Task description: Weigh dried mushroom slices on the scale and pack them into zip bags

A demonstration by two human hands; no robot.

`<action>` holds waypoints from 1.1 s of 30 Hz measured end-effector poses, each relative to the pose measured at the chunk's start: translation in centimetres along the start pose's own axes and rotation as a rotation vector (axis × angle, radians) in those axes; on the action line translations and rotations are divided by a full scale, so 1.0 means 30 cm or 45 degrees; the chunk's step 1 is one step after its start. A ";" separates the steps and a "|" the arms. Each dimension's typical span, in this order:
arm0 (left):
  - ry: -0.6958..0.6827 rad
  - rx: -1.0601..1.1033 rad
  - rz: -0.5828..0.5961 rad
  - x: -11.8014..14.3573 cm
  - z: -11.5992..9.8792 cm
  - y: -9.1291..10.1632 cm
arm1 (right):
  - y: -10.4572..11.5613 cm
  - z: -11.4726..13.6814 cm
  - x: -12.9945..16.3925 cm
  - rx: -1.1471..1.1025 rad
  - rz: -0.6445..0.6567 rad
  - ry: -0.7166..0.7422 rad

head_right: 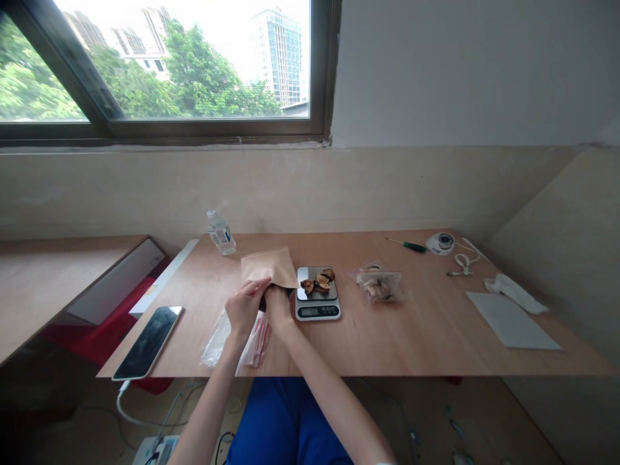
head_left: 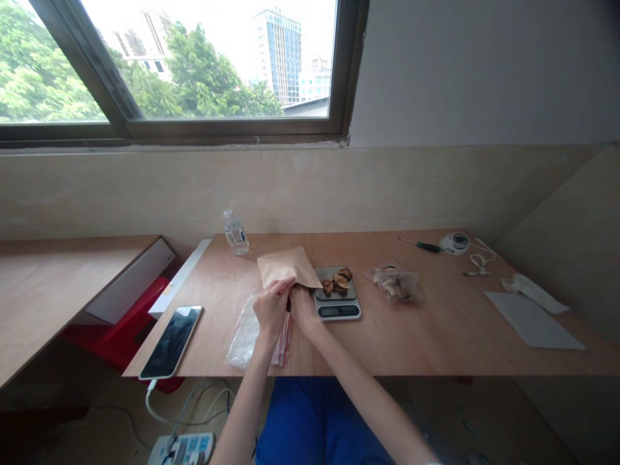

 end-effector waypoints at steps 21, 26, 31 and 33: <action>0.102 -0.090 -0.128 -0.074 0.066 0.073 | 0.128 -0.430 0.234 -1.617 -0.558 -0.158; 0.121 -0.082 -0.153 -0.081 0.095 0.089 | 0.123 -0.561 0.053 -1.129 -0.549 -0.067; 0.127 -0.066 -0.165 -0.078 0.100 0.101 | 0.056 -0.500 -0.089 -0.761 -0.235 0.099; 0.117 -0.036 -0.177 -0.080 0.097 0.111 | 0.070 -0.484 -0.076 -0.744 -0.216 0.112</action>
Point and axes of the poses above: each hand's wrist, its own x-axis away from the middle knuckle, its own y-axis out of the back of the hand, z = x × y, the point moved 9 cm from there along -x, towards the middle knuckle, and after that the axes turned 13 degrees about x, right-handed, at the moved point
